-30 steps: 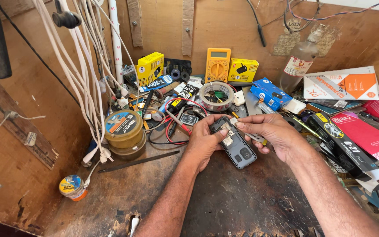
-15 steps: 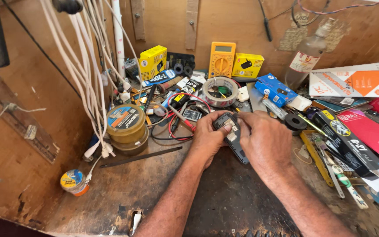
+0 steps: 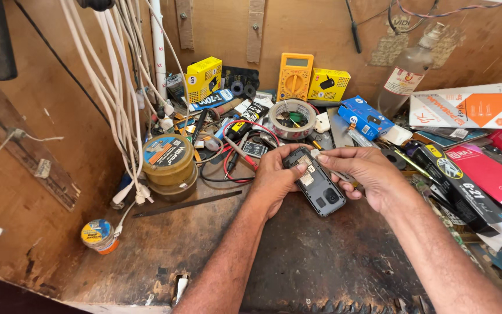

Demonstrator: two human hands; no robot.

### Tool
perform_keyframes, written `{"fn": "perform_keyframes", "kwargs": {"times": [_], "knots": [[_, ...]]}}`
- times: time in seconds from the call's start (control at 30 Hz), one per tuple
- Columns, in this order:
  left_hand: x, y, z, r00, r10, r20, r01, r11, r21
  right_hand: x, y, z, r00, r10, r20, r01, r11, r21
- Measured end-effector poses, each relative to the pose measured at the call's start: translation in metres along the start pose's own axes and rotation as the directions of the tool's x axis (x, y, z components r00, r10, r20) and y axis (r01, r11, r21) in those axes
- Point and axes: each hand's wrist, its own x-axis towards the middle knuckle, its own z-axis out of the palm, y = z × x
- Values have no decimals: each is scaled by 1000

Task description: The person uses a small metal tool to scrape and clean the internal components of a disassembled electronic device. They repeatedly probe the circuit board and battery contacts while holding the device steady on a cluttered workbench.

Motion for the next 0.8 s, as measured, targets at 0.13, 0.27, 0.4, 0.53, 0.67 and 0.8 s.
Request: {"fn": "perform_keyframes", "kwargs": {"times": [0.13,0.27,0.4,0.53,0.67,0.8], "knots": [[1,3,2,1000,-4,14,4,1000,21,-9,1,2,997,-79,-13,79,997,22],[0,0,1,999,2,-41,0,999,36,-23,10,2,963,-200,-180,204,979,3],[5,-5,2,994,-12,-108,17,999,44,-31,24,4,912,-300,-278,306,952,-22],[5,-6,1,995,-33,-93,37,998,42,-36,43,12,871,-371,-322,380,924,-38],[1,0,1,998,-29,-63,31,999,41,-36,50,14,851,-382,-361,401,916,-26],[-4,8,2,998,-63,-29,66,994,92,-36,51,13,857,-371,-358,397,918,-1]]}}
